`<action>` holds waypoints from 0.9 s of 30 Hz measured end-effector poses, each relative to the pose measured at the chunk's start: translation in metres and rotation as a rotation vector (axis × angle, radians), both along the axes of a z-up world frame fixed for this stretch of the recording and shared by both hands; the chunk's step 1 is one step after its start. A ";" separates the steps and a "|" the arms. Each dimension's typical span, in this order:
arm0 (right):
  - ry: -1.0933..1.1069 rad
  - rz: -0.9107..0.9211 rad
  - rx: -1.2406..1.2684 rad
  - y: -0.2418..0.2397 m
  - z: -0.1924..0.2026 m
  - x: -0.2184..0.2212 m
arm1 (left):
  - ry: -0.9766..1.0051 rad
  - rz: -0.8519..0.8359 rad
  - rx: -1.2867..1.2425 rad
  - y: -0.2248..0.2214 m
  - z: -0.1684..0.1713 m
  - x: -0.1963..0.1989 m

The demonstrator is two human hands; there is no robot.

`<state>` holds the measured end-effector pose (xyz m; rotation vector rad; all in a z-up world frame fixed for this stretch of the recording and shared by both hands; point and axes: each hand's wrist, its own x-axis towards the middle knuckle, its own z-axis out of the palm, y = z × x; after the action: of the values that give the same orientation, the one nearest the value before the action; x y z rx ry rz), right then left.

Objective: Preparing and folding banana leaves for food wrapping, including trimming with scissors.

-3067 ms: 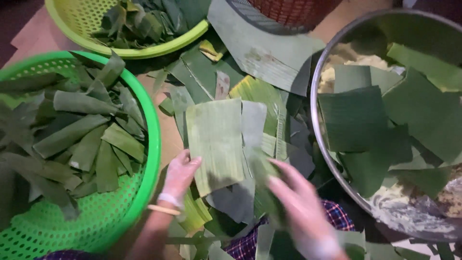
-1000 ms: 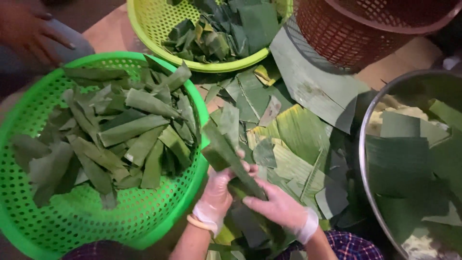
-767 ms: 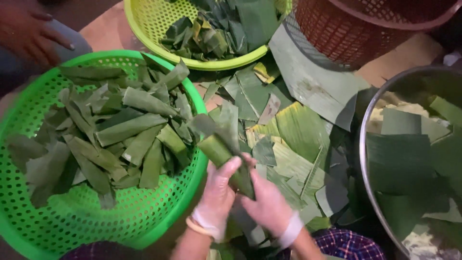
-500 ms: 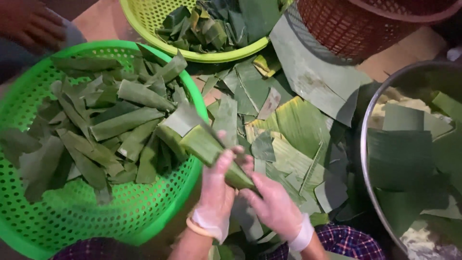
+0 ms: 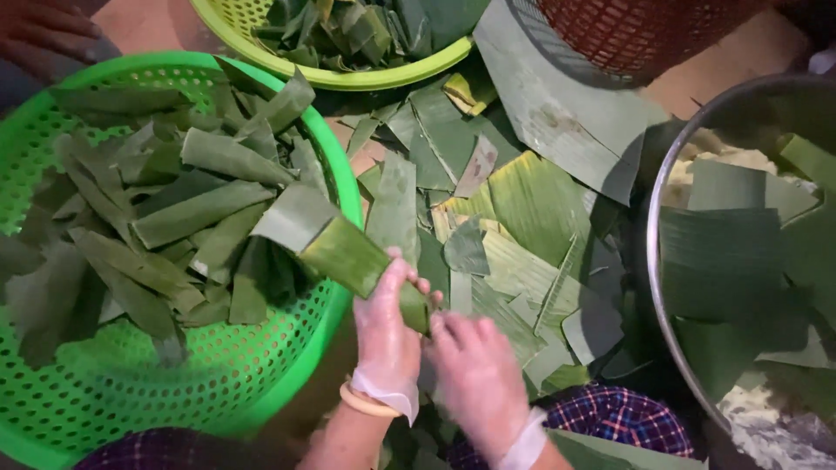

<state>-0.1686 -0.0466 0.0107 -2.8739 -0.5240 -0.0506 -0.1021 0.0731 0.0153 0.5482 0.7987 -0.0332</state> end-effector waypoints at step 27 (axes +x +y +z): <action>0.600 -0.662 1.586 -0.007 0.036 0.019 | -0.621 -0.274 0.526 -0.019 -0.023 -0.031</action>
<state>-0.1500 -0.0534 0.0464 -1.2533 0.4572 0.1939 -0.1332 0.0543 -0.0080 1.0970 0.1087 0.0949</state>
